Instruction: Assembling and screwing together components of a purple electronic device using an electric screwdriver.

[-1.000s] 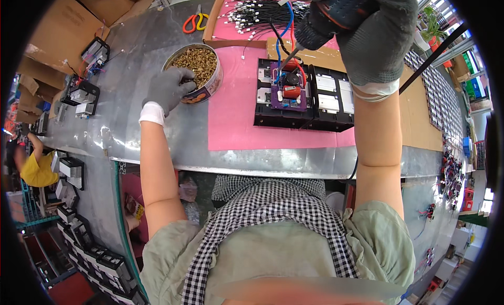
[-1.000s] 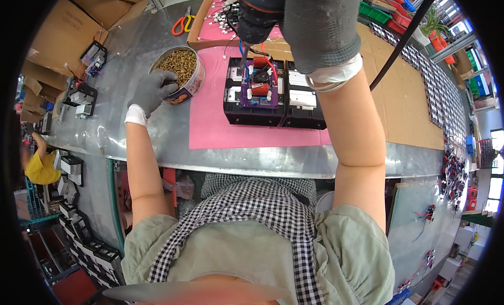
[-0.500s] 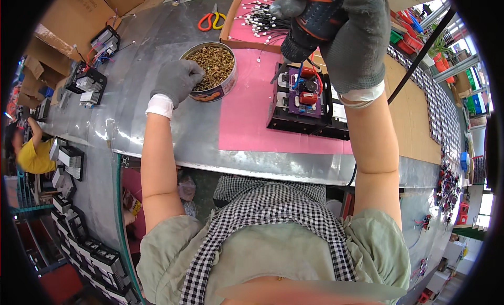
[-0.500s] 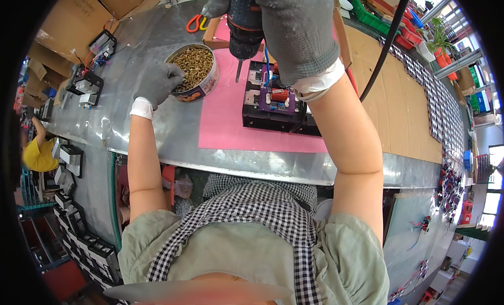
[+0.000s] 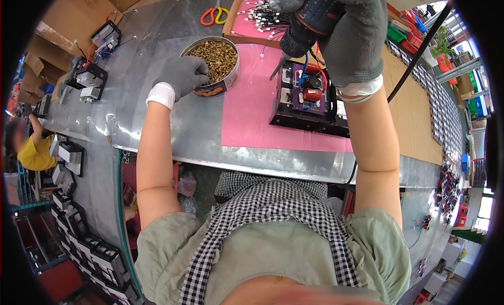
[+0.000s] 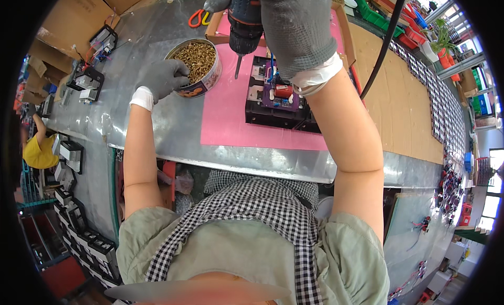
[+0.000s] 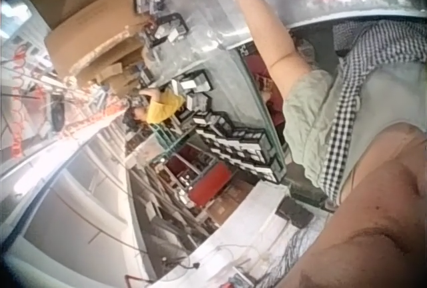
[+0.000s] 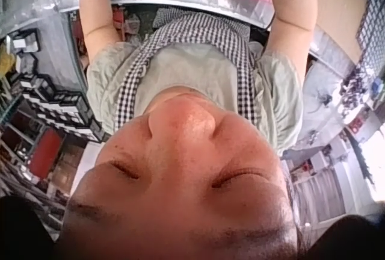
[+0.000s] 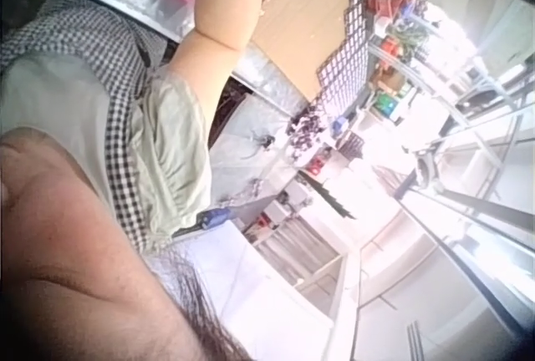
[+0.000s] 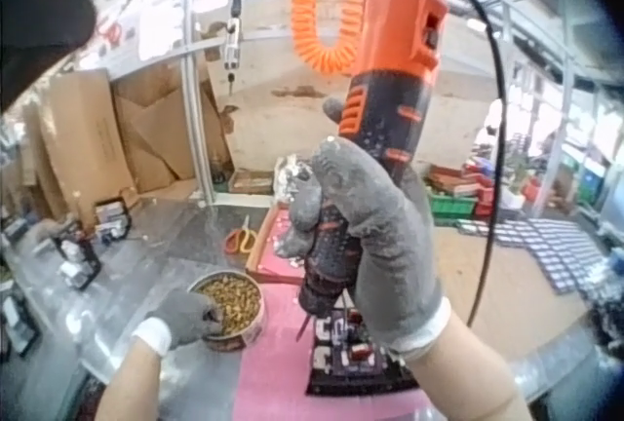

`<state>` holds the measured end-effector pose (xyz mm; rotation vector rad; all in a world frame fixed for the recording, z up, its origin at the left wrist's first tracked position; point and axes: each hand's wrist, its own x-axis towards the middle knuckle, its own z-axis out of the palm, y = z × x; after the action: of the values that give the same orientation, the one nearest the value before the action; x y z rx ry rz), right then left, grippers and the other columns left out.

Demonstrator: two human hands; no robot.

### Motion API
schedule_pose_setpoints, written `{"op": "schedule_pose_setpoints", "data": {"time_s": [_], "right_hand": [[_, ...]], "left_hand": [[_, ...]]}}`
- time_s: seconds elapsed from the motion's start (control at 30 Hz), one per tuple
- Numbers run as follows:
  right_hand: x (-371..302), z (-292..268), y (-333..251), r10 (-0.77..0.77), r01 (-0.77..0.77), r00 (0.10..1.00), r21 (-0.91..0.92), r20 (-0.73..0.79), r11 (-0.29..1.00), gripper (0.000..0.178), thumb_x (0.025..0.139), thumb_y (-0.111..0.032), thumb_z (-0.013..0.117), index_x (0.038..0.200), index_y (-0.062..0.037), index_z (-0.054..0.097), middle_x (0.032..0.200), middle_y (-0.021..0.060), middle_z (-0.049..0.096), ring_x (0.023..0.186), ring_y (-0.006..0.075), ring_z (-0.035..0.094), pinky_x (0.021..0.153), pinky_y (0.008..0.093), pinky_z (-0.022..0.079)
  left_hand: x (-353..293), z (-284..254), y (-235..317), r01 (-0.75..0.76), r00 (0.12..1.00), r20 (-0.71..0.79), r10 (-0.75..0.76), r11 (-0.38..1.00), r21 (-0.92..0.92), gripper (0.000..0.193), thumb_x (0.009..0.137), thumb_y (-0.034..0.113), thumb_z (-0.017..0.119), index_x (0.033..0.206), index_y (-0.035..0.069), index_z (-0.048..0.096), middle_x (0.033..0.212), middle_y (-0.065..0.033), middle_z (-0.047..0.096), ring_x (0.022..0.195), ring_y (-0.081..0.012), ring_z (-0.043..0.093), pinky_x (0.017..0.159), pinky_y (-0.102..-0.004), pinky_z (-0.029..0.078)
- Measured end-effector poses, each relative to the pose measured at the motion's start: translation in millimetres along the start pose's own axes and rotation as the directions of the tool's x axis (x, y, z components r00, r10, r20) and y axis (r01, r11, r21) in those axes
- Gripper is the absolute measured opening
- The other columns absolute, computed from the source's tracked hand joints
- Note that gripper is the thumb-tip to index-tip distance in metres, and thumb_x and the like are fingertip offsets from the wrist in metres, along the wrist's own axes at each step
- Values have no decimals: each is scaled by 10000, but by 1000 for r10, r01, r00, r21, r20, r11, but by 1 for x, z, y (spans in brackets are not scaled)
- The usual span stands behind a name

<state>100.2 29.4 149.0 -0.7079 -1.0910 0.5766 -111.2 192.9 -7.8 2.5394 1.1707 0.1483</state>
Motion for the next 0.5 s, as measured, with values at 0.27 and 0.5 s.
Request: {"op": "schedule_pose_setpoints", "data": {"time_s": [0.27,0.5], "right_hand": [[12,-8,21,-25,-35,986,350,165,936,572,978,-285,657,1409,-17,393,801,40,607,672,132,613,607,277,536],[-7,3,0,42,-51,997,132,72,990,584,998,-383,639,1433,-50,436,823,42,608,695,147,623,656,318,557]], "left_hand": [[-3,6,5,-91,938,-336,-82,878,-470,259,840,120,756,1093,67,744,953,-100,752,835,-188,709,795,-321,545],[-65,15,81,-220,952,-265,-154,257,-941,466,810,-97,750,1256,-49,625,962,-131,730,872,-154,686,782,-278,556]]}}
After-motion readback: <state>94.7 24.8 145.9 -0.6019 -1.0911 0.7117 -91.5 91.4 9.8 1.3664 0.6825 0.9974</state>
